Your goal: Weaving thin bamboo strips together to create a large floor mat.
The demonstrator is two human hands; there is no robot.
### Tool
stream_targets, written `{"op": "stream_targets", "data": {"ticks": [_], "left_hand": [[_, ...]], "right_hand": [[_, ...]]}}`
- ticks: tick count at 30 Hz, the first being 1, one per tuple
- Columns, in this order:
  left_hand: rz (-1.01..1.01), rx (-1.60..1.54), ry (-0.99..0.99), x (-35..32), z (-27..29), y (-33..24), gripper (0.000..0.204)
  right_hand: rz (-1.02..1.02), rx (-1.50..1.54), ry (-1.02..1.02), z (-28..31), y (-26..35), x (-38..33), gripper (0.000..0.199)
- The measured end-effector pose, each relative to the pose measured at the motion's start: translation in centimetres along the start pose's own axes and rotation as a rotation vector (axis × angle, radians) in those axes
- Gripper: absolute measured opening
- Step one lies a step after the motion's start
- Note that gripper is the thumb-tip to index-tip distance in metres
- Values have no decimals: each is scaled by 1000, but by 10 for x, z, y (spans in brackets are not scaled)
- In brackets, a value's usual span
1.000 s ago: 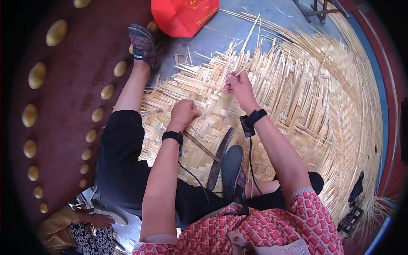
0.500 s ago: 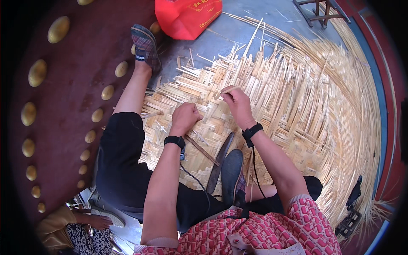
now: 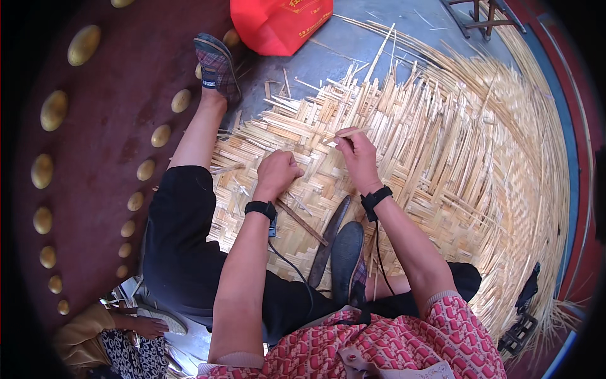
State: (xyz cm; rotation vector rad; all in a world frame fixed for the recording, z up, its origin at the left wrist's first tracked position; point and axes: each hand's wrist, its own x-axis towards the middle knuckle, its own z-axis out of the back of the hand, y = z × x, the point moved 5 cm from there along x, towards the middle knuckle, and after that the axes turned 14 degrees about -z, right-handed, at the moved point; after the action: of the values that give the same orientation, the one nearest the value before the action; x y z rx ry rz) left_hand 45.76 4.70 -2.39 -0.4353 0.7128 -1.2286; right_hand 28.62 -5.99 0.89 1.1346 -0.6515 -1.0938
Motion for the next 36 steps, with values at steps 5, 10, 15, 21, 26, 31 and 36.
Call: {"op": "stream_targets", "data": {"ticks": [5, 10, 15, 21, 26, 31, 36], "left_hand": [[1, 20, -9, 0, 2, -1, 27], [-13, 22, -2, 2, 2, 0, 26], [-5, 26, -5, 2, 2, -3, 26], [-15, 19, 5, 0, -1, -2, 27], [-51, -5, -32, -3, -4, 4, 25], [-49, -245, 4, 3, -7, 19, 21], [129, -705, 101, 6, 21, -3, 13]], "right_hand": [[-229, 86, 128, -6, -4, 34, 11], [-450, -98, 275, -13, -14, 70, 14], [-424, -392, 310, -13, -18, 86, 21], [-295, -747, 190, -24, -15, 68, 29], [-266, -363, -36, -5, -2, 39, 24], [193, -876, 470, -53, 32, -83, 13], [269, -994, 423, -68, 7, -137, 11]]}}
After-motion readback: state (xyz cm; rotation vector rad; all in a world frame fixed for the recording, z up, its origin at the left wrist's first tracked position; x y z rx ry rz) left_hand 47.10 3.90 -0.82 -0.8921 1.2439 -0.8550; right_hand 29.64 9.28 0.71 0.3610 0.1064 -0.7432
